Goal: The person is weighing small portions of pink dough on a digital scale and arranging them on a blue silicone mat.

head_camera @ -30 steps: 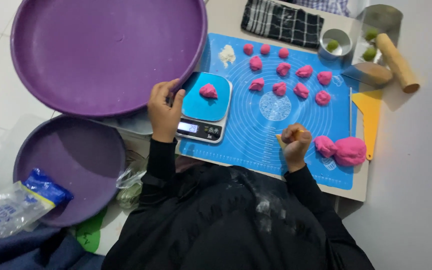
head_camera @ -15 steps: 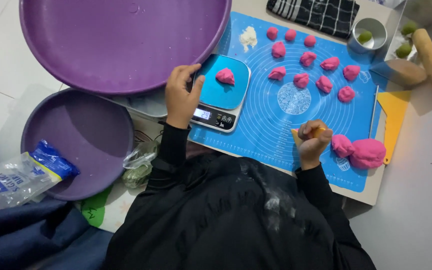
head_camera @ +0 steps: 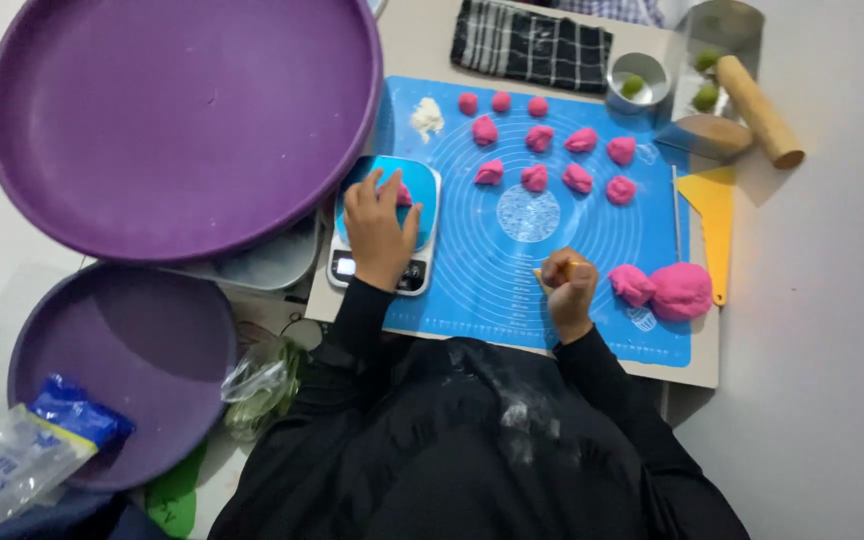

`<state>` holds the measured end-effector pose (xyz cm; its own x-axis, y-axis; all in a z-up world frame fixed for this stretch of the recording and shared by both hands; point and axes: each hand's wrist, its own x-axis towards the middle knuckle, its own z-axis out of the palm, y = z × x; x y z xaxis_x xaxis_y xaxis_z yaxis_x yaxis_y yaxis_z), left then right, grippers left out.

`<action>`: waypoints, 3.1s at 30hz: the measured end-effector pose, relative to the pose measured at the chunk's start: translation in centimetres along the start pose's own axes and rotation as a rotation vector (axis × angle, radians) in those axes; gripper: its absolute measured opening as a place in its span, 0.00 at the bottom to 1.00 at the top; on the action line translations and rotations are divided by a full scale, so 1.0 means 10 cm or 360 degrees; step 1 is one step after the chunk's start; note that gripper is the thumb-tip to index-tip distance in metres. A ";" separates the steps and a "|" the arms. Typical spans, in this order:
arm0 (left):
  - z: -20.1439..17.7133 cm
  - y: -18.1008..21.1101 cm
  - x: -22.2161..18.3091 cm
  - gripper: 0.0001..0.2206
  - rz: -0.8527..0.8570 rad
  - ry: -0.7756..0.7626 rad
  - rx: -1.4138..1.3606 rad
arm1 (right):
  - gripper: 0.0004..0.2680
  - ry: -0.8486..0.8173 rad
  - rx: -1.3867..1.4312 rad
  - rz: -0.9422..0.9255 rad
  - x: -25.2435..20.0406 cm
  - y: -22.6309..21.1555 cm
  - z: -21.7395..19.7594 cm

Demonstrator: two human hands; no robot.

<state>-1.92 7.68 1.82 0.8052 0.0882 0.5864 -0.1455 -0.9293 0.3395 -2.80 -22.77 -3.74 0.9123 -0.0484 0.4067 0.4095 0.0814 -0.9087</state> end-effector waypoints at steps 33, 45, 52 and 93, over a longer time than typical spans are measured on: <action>1.05 1.42 -0.75 0.07 0.0521 -0.0671 -0.0814 | 0.27 0.0311 0.0416 -0.0126 -0.29 -0.02 -0.57; 0.88 1.36 -0.73 0.07 0.0461 -0.0500 -0.0603 | 0.26 0.0337 0.0465 0.0029 -0.10 -0.04 -0.09; 0.89 1.34 -0.74 0.09 0.0452 -0.0524 -0.0620 | 0.26 0.0317 0.0442 0.0079 -0.10 0.01 -0.03; 0.00 -0.20 0.07 0.02 -0.0262 0.0093 0.0128 | 0.27 -0.0061 -0.0021 0.0096 -0.12 0.05 0.01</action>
